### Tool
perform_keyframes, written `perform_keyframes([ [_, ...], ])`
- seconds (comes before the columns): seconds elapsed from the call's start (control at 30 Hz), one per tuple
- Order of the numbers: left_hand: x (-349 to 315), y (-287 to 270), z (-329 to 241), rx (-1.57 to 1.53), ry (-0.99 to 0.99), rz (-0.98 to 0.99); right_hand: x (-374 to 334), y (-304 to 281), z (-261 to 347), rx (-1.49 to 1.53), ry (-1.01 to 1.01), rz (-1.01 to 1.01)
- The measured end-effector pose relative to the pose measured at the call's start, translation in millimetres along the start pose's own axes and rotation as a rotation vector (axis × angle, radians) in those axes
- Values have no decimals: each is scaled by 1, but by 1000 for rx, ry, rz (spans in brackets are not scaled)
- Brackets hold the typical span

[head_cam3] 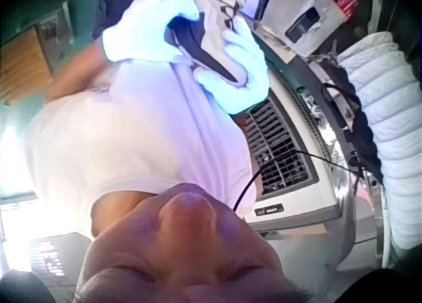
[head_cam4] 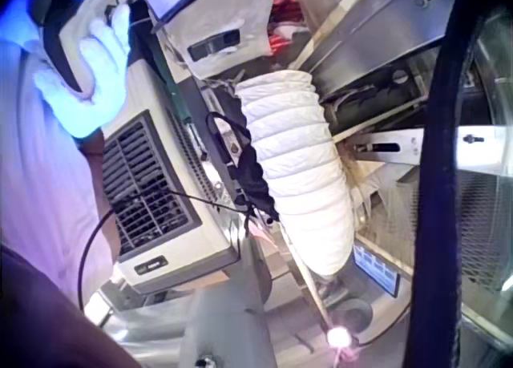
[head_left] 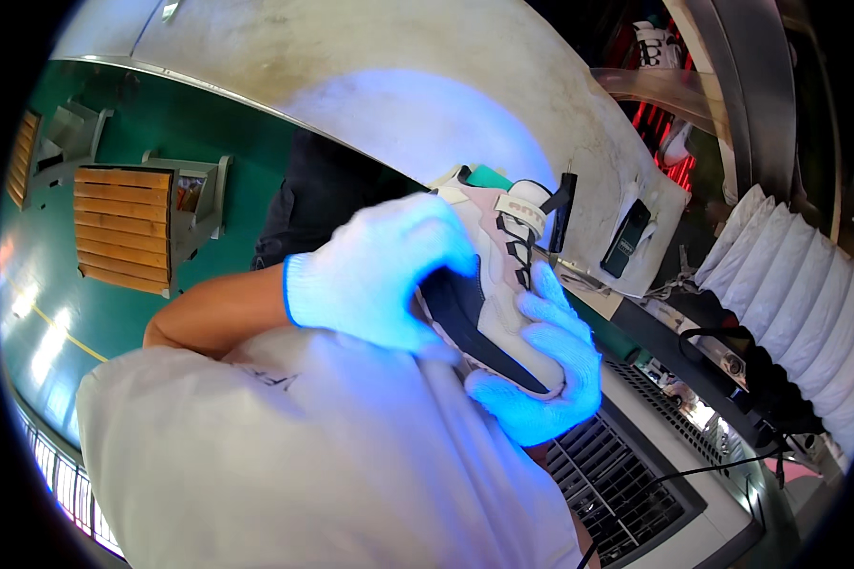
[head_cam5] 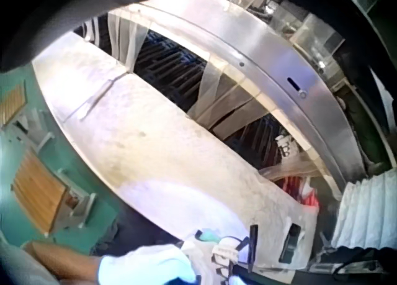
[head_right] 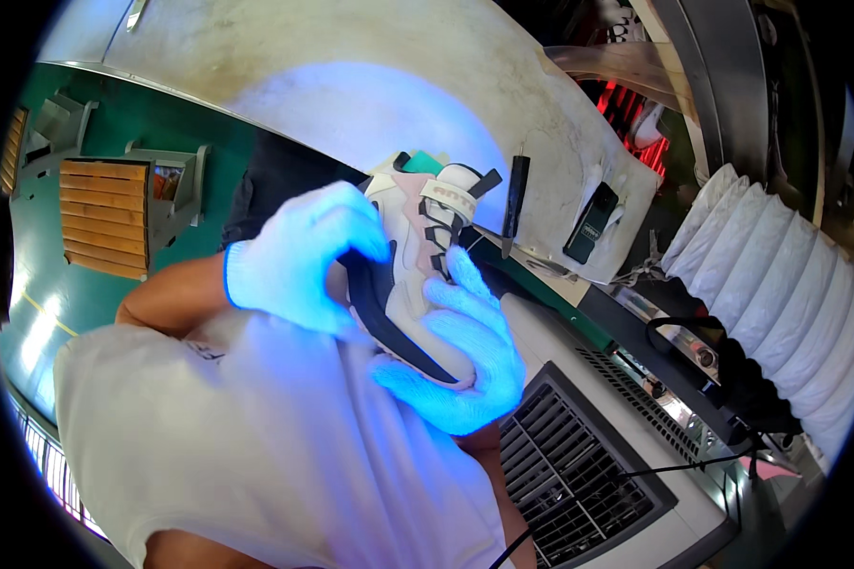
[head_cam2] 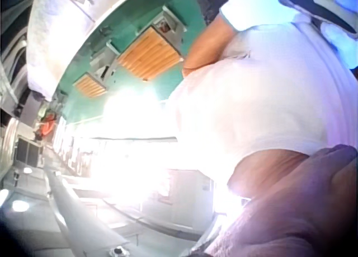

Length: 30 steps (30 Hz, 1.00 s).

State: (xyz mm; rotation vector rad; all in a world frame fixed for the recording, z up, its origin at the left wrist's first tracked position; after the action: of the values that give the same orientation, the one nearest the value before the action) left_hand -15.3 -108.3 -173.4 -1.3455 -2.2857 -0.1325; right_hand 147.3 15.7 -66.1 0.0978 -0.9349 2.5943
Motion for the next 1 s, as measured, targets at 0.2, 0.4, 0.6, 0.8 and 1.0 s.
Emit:
perform_keyframes([
  [0.2, -23, -5, 29, 59, -209, 62, 14, 5, 11, -20, -113, 123],
  [0.4, 8, 8, -11, -32, 142, 124, 0, -4, 5, -46, 0, 43],
  [0.6, 36, 8, 1, -95, 208, 243, 5, -4, -14, 41, 108, -66],
  [0.8, 76, 34, 11, -201, -55, 388, -19, -7, -78, 37, 161, -189],
  [1.0, 106, 55, 14, 271, -96, 537, -25, -4, -156, 39, 162, -244],
])
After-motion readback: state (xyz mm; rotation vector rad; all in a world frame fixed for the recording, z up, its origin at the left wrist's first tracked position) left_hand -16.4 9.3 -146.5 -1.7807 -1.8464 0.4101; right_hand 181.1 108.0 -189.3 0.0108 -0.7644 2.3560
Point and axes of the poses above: each hand's wrist, its own x-axis towards the middle knuckle, its own y-axis out of the palm, z = x × y, the point moved 5 cm from there along x, towards the middle knuckle, and after that the axes turned 2 degrees about y, right-handed, at the moved point
